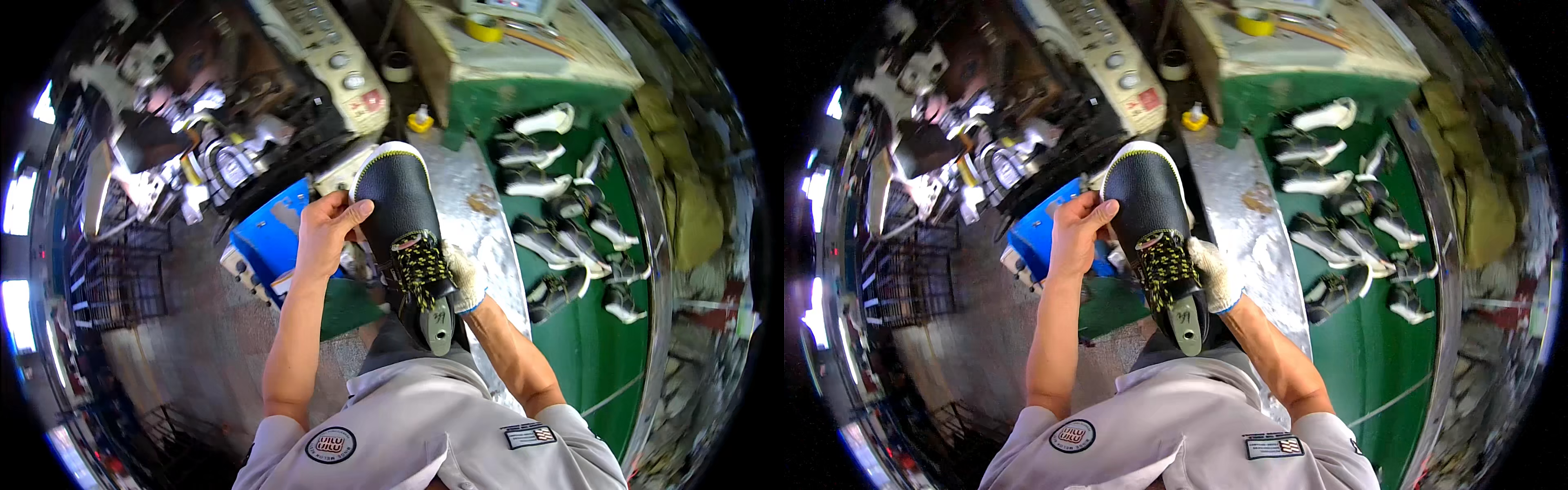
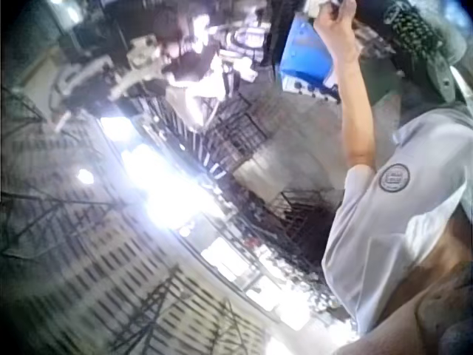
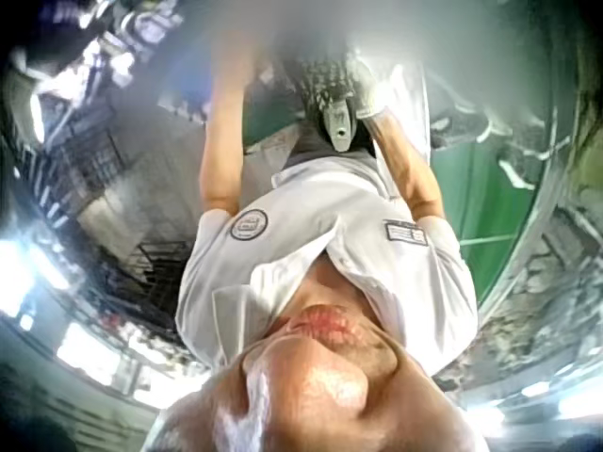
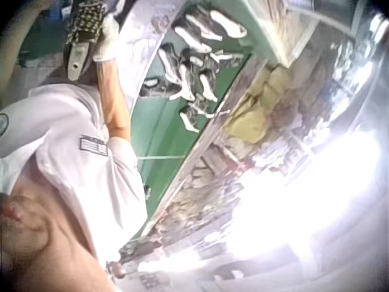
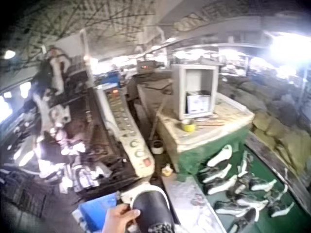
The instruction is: The person places a shoe into a lasting machine to shape the toe, removes it, and then places it onto a moving green conveyor belt alongside other shoes.
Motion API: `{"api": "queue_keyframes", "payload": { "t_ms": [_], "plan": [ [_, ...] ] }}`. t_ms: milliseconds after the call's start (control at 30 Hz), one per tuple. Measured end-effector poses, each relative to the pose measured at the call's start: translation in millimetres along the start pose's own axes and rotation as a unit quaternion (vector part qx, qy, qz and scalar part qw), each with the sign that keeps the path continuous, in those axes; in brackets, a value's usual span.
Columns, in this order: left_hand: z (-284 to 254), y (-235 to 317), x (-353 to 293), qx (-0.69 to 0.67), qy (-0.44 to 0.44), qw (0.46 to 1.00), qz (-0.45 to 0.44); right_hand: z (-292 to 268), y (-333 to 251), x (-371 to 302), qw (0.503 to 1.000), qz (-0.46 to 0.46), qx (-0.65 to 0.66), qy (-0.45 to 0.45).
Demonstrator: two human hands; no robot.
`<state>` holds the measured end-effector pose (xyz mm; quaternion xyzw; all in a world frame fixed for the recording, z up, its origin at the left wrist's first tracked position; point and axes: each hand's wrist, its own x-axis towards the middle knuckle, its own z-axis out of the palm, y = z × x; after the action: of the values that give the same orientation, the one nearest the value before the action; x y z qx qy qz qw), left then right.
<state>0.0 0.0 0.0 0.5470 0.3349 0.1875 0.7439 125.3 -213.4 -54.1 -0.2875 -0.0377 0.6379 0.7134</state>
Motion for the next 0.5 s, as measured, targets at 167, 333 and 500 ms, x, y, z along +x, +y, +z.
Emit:
{"api": "queue_keyframes", "payload": {
  "t_ms": [167, 333, 500],
  "plan": [
    [-132, 30, 21, -0.042, 0.127, 0.991, -0.007, 79, 45, 125, 1.000, -0.007, 0.003, -0.016],
    [-205, 1, 6, -0.178, 0.225, 0.958, 0.017, 113, 79, 198, 0.996, 0.081, 0.017, -0.046],
    [-251, -9, 9, -0.237, 0.276, 0.929, 0.068, 142, 102, 266, 0.992, 0.069, -0.102, -0.035]
  ]
}}
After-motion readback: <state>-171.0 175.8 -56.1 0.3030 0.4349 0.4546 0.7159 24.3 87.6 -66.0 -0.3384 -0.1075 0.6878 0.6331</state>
